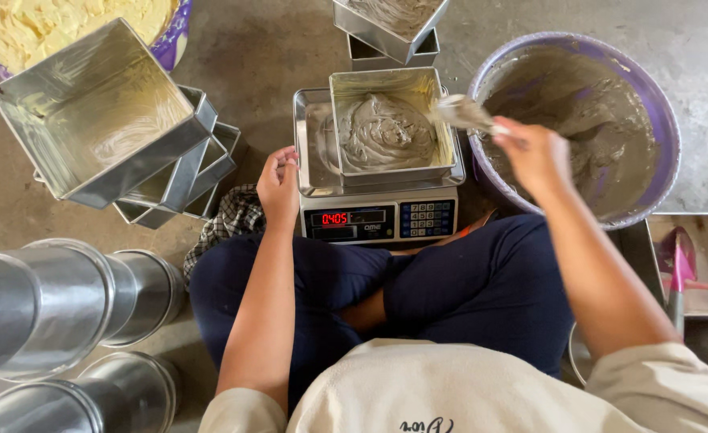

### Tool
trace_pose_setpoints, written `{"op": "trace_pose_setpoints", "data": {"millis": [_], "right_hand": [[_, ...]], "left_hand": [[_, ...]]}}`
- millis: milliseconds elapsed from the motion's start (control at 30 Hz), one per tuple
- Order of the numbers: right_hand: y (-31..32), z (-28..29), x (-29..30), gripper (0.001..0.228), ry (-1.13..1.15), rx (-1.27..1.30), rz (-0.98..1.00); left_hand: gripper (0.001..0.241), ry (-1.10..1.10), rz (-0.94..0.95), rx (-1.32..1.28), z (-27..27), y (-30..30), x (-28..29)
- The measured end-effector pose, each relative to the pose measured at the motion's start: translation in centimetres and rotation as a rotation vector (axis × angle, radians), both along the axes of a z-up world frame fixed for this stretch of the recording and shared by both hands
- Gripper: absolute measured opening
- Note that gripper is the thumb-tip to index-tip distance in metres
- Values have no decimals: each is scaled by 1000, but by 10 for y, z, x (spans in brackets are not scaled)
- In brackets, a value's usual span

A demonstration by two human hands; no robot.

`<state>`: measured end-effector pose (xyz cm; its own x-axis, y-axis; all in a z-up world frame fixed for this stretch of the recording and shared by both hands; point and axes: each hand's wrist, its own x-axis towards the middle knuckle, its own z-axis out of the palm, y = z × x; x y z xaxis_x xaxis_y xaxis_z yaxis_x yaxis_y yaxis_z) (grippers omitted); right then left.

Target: The person scoops grey batter from a large bowl into square metal molds placed on a digital scale, levels the batter with a spoon, and stacks the filled molds. The person repeats this process for multiple molds.

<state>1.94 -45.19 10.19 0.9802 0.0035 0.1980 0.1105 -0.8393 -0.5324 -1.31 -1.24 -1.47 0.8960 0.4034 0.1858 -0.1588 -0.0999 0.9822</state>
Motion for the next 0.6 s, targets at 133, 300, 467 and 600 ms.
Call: {"op": "trace_pose_setpoints", "data": {"millis": [133,300,467,600], "right_hand": [[62,-17,20,24,219,27,-14],[116,-41,13,25,404,-5,182],[122,-28,39,28,448,128,19],[119,-27,44,28,556,25,12]], "left_hand": [[22,-2,1,-36,1,-1,0],[24,9,14,-50,4,-1,0],[23,37,8,-59,12,-2,-1],[24,17,-5,-72,15,-4,-2]]}}
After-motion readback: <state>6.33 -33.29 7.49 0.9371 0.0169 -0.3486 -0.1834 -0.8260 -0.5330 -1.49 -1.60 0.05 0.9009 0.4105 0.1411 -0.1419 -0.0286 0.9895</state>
